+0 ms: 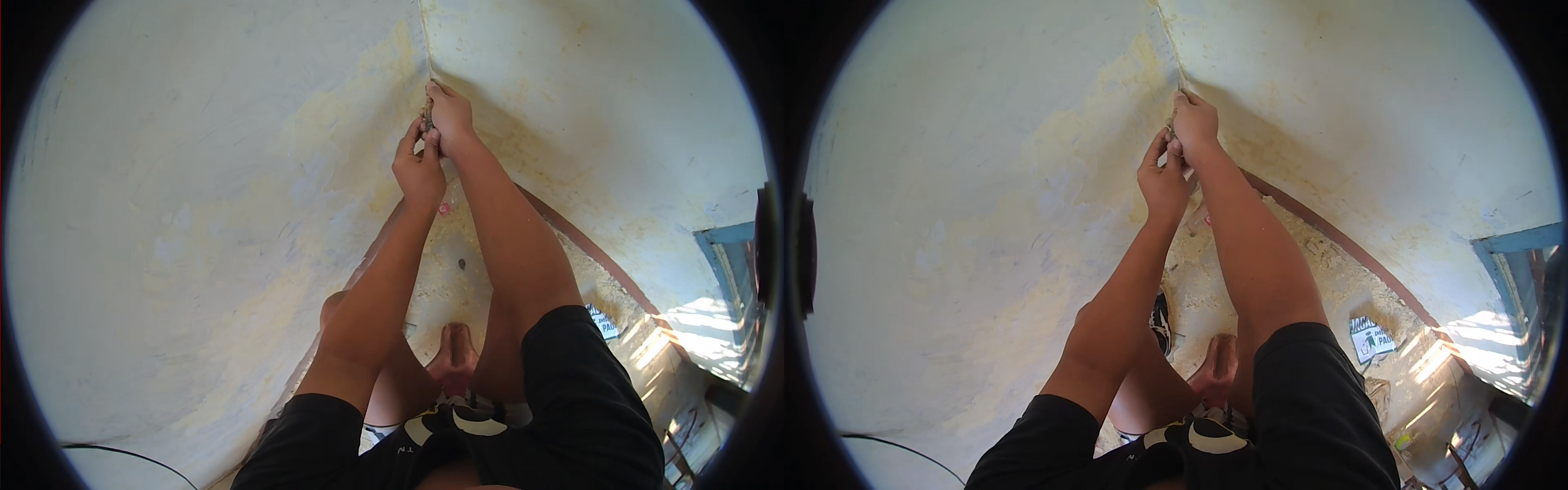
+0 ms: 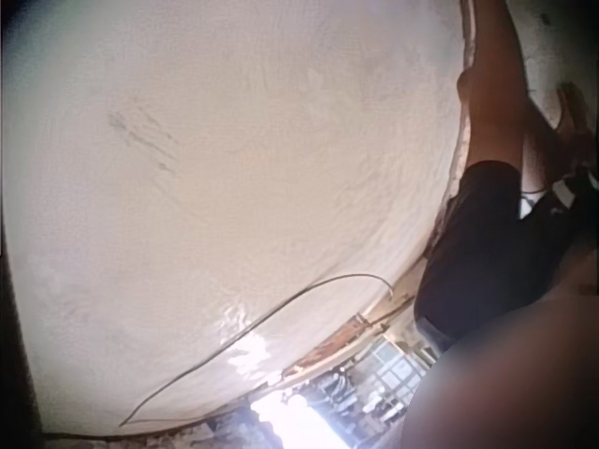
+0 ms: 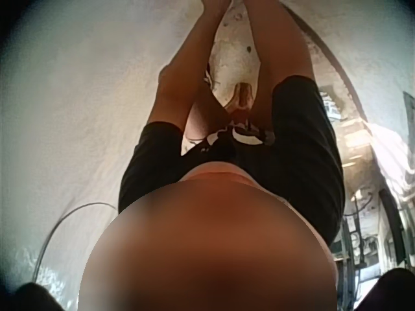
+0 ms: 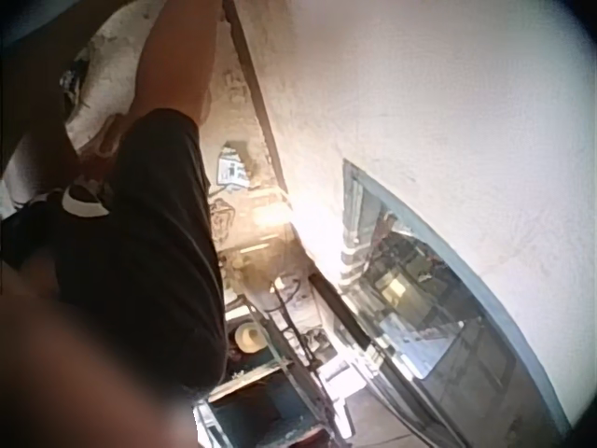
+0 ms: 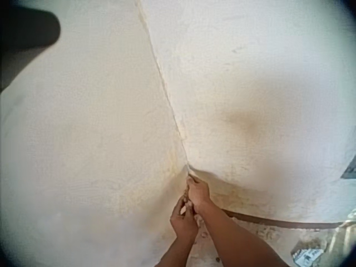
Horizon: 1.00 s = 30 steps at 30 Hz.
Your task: The person scrapes paint or plaster from a wall and corner using a hand scraper.
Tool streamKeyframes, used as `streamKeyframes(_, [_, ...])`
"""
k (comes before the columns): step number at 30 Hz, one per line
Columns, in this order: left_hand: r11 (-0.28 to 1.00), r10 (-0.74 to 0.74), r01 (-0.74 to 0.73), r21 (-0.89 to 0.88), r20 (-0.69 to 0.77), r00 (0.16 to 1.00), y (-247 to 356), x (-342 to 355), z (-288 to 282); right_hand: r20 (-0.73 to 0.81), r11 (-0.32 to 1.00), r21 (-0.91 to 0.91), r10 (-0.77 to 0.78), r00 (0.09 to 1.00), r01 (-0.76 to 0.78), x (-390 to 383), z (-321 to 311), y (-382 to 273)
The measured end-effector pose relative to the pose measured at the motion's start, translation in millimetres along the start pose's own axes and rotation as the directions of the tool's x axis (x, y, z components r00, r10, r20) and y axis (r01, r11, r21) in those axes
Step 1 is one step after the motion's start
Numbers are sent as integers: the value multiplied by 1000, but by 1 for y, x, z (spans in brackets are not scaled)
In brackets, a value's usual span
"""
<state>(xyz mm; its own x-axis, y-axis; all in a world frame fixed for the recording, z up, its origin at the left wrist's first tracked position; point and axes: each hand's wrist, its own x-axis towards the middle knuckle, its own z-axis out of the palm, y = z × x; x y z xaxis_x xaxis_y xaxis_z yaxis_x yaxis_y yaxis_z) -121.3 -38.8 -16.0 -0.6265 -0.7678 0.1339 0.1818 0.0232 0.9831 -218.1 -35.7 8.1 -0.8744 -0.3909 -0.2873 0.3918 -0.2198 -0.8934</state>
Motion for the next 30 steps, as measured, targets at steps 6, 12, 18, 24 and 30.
streamKeyframes(6, [999,14,-14,-38,6,1000,5,13,-7,34,999,37,23,999,-24,-3,9,-8])
streamKeyframes(12, [992,-91,79,95,123,988,4,14,-15,-23,984,163,72,997,-67,3,2,7])
streamKeyframes(18, [983,-1,2,186,-6,1000,3,-20,-26,26,993,30,115,993,-116,-23,7,20])
streamKeyframes(24, [984,-21,25,178,-28,999,7,-29,-30,49,994,-30,106,993,-104,-24,10,29])
streamKeyframes(30, [989,47,-44,139,-20,999,-1,-19,-35,69,991,-16,133,989,-132,-25,15,21])
